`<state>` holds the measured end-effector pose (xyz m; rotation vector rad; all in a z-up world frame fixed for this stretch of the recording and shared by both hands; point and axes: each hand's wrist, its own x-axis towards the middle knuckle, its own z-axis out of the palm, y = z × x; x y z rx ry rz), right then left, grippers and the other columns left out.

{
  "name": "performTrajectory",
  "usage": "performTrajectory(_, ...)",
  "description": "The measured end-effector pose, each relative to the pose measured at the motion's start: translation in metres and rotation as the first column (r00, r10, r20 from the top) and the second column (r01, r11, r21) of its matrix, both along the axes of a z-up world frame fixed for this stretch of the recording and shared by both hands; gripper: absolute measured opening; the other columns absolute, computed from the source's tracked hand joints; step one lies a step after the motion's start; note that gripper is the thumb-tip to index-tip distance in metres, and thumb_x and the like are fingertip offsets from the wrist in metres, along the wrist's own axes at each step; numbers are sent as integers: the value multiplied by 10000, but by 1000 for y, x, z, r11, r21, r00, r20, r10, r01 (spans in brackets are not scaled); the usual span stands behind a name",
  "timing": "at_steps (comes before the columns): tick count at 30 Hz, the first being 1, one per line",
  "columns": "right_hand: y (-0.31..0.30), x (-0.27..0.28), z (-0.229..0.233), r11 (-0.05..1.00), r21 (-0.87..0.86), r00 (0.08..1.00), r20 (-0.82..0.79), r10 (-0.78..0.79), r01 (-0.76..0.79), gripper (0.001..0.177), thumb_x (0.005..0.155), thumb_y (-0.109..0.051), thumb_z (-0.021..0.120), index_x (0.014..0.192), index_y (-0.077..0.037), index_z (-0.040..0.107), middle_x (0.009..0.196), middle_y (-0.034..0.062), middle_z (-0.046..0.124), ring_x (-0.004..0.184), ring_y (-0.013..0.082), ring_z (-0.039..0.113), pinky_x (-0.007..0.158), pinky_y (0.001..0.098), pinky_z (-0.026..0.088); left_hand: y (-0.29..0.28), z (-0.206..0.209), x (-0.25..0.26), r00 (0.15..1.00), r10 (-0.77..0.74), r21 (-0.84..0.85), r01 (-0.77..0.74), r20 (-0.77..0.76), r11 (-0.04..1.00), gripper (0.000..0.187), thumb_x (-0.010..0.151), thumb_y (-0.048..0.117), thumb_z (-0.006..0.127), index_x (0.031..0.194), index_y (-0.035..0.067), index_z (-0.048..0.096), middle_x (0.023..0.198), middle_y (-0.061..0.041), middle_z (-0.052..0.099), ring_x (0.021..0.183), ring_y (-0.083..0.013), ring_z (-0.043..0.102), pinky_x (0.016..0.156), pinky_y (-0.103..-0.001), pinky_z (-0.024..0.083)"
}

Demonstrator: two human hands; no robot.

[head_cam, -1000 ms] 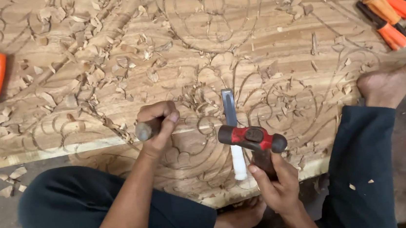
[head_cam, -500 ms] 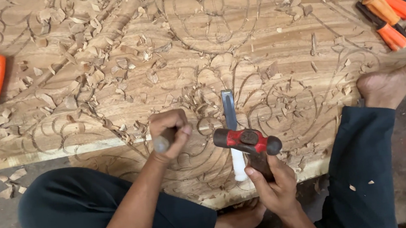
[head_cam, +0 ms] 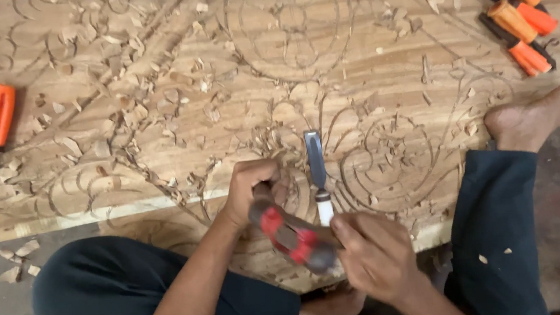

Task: The person carves decorative patterns into a wooden board using chisels, tapping the tools with a hammer to chip away the wood.

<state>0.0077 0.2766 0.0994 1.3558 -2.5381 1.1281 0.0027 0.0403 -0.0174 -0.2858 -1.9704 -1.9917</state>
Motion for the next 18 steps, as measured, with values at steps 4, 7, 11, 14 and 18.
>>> performTrajectory(4,-12,-1,11,998,11,993,103,-56,55,586,869,3,732,1415,21,519,1020,192,704,763,267,700,628,352,549,-9,-6,18,997,-61,-71,64,40,995,262,683,-13,700,681,29,442,647,-84,462,575,-211,494,540,-341,395)
performTrajectory(7,1,4,0,984,-28,978,119,-173,178,493,885,-30,746,1332,-41,539,1012,174,689,810,233,724,669,334,571,-41,-32,16,925,-363,416,288,113,863,269,769,76,710,649,78,469,596,-39,459,524,-166,459,490,-298,370)
performTrajectory(11,46,39,-54,907,74,834,369,-411,415,315,901,-10,797,1175,-64,650,753,47,688,633,138,619,559,291,503,-41,-6,16,901,-427,671,272,74,690,257,874,139,698,693,106,518,610,-4,491,515,-123,461,450,-240,399)
performTrajectory(14,28,32,-41,855,-28,705,580,-408,518,655,932,-9,658,1534,56,410,889,40,675,710,68,609,629,228,512,-28,-10,11,993,-93,445,50,74,894,239,837,112,735,717,102,529,644,-5,509,532,-109,464,445,-236,424)
performTrajectory(18,28,35,-48,810,-66,571,742,-351,583,648,959,14,612,1565,41,385,924,23,645,747,65,590,674,216,507,-23,8,2,986,83,367,-130,142,921,197,924,77,709,771,32,593,713,-28,579,596,-120,519,521,-281,438)
